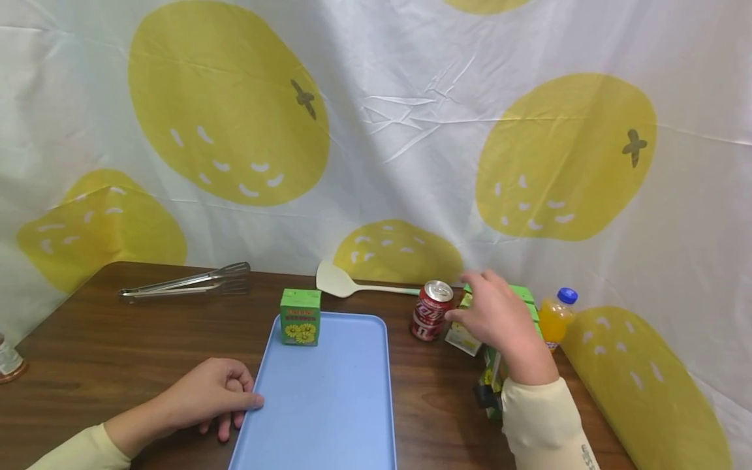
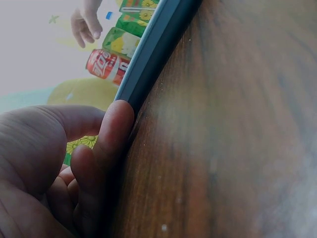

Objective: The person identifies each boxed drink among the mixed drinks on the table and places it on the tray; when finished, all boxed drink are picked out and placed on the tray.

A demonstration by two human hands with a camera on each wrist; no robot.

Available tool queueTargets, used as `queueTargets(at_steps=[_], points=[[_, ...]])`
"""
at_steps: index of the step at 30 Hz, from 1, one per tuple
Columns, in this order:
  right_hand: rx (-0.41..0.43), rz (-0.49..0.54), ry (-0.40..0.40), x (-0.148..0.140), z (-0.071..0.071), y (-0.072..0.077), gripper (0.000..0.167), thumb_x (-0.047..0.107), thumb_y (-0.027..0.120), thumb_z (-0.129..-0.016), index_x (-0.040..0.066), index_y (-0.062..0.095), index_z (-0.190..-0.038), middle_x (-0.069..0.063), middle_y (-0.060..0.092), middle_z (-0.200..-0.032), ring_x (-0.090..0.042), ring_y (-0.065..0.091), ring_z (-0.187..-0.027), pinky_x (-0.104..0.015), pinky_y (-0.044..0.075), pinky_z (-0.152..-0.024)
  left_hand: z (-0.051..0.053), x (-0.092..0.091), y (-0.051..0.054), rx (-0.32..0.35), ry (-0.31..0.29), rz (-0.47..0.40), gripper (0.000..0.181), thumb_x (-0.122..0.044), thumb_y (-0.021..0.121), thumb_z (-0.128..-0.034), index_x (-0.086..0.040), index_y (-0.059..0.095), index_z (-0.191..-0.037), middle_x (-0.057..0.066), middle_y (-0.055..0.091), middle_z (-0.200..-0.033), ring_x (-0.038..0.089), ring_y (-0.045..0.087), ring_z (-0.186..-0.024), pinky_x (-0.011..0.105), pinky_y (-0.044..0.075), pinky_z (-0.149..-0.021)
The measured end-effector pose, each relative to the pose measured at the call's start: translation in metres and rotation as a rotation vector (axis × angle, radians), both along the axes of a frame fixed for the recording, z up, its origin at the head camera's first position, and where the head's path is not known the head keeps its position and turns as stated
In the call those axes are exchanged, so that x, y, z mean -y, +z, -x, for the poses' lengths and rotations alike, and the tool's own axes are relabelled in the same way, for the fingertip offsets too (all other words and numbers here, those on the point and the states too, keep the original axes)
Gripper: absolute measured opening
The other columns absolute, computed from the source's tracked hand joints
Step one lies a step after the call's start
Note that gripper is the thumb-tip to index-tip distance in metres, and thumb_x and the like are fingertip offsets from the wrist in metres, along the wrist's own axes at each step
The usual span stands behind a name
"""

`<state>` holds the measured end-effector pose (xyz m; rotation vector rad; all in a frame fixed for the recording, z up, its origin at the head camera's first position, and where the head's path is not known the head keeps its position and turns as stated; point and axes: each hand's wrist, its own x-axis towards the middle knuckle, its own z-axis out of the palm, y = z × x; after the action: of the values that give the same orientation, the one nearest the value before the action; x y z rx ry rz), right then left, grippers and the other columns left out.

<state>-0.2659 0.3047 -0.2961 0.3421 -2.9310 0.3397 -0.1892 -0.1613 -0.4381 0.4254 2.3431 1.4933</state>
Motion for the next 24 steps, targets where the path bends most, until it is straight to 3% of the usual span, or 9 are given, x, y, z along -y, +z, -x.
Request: queueTargets(at_steps=[14, 24], points=[[0.084, -0.088, -0.061, -0.012, 0.008, -0.006, 0.073, 0.036, 0.094, -0.087, -0.003, 0.066, -0.141, -0.033, 0.062, -0.135, -0.054, 0.062, -0.12, -0.072, 0.054, -0.095, 0.001, 0.001, -0.001, -0.004, 0.006, -0.006, 0.029, -0.029, 0.084, -0.0987, -0.007, 0.066, -0.09, 0.006, 0.074, -0.067, 0.015, 0.07, -0.049, 0.022, 0.042, -0.04], [0.084, -0.128, -0.073, -0.018, 0.01, -0.01, 0.07, 0.036, 0.096, -0.084, -0.003, 0.068, -0.136, -0.035, 0.062, -0.131, -0.058, 0.061, -0.117, -0.073, 0.054, -0.092, 0.002, 0.001, -0.003, 0.003, 0.004, -0.007, 0.029, -0.029, 0.084, -0.0987, -0.007, 0.066, -0.09, 0.006, 0.074, -0.068, 0.015, 0.07, -0.049, 0.022, 0.042, -0.04]])
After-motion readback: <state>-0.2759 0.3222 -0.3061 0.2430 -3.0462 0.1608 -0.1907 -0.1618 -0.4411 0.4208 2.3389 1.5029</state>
